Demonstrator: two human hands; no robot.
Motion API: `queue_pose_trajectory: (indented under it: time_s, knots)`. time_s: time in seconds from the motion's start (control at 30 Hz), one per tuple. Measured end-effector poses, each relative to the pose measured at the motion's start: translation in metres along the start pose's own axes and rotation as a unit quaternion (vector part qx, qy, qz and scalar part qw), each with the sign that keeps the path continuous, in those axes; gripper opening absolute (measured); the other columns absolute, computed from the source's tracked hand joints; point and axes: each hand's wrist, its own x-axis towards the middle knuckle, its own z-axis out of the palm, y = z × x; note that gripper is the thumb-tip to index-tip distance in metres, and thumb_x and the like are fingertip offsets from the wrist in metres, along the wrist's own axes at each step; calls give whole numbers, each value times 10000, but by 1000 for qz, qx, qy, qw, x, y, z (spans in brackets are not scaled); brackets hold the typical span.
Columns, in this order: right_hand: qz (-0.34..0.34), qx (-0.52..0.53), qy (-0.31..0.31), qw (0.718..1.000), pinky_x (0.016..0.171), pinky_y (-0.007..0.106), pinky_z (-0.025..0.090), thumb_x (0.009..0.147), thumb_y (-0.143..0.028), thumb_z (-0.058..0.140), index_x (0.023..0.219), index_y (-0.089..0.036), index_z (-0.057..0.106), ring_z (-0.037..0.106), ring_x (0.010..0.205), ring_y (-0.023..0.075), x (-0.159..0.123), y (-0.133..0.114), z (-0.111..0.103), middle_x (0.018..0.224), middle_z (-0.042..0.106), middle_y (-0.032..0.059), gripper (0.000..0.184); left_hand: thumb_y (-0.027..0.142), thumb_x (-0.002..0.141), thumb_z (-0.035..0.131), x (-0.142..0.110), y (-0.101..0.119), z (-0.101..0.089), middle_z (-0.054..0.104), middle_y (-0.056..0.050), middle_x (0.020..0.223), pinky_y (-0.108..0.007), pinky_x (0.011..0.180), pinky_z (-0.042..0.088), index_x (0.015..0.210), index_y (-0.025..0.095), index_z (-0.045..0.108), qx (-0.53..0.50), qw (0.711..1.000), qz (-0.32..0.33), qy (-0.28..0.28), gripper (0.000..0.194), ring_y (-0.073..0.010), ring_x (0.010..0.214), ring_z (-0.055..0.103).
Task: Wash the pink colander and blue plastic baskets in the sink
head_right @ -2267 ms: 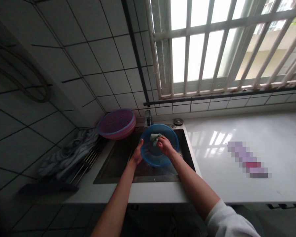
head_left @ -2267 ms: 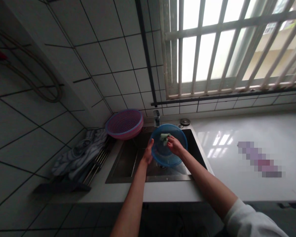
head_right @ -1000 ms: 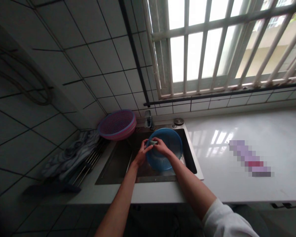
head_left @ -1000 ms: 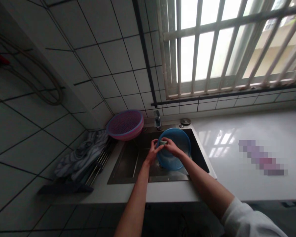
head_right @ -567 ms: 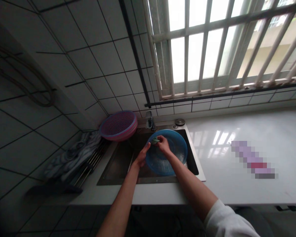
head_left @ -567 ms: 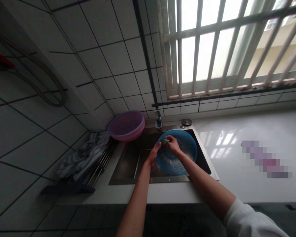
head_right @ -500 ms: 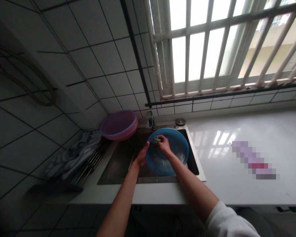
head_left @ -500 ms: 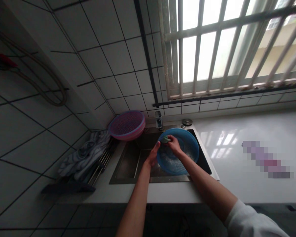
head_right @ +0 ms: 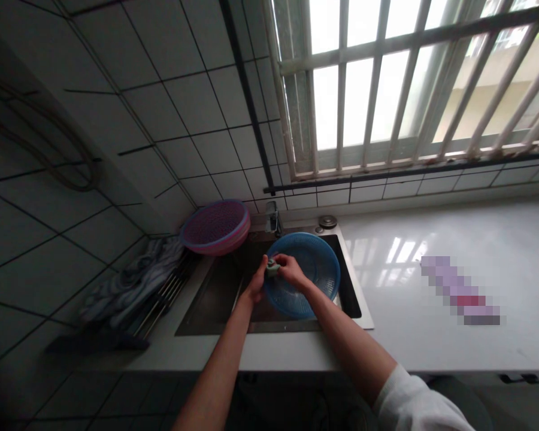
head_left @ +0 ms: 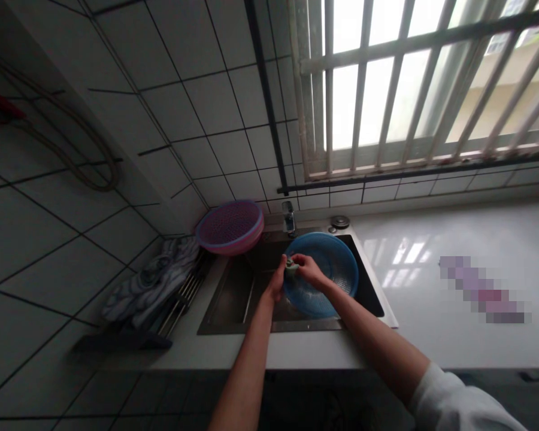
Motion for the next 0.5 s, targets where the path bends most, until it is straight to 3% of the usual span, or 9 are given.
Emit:
queue_pose_trajectory:
  time_s: [0.1,0.17,0.23,0.3,0.4,0.43,0.5]
  knots:
    - [-30,42,155,987,804,293,478,743,-441,731,995,-174,722,630,868,194,8,-4,-11,971,726,64,367,698,932,575,-5,1,9,780,-149,1172,-424,1014,560,1346,174,675,-22,999,4,-48,675,-307,1139,730]
    - [-42,38,182,982,837,304,480,754,-468,739,1007,-171,728,635,891,201,11,-6,-16,991,732,73,391,686,945,562,-6,0,10,773,-149,1202,-427,1031,550,1375,176,659,-24,998,5,-66,673,-306,1154,724]
    - [-40,10,125,991,825,298,475,747,-454,757,958,-166,732,626,866,192,8,-5,-18,952,728,61,358,683,941,573,-4,-1,7,796,-149,1100,-392,946,584,1336,157,680,-11,998,12,-54,667,-288,1034,761]
    - [-13,-29,-5,999,759,280,462,733,-427,775,894,-159,730,597,786,169,2,-2,-13,860,704,34,316,709,917,592,-1,-3,-1,798,-125,877,-328,763,603,1221,133,729,7,1000,17,-19,666,-246,790,772]
    - [57,-71,-197,976,642,254,417,715,-405,793,825,-151,711,533,657,135,-8,3,-3,719,636,-5,289,791,869,573,6,-6,-13,701,-67,603,-256,512,511,999,131,769,27,999,6,24,700,-179,485,659]
    - [66,-76,-222,970,623,249,406,711,-398,798,814,-152,702,521,639,129,-9,4,0,704,623,-10,284,808,860,565,8,-6,-15,680,-60,571,-249,477,486,947,136,769,30,999,0,30,708,-170,451,634]
    - [51,-65,-199,977,619,243,406,707,-388,805,822,-157,692,527,651,128,-8,6,4,730,627,-7,281,798,864,571,9,-6,-16,699,-70,599,-254,496,504,942,140,772,26,999,2,21,693,-185,495,664]
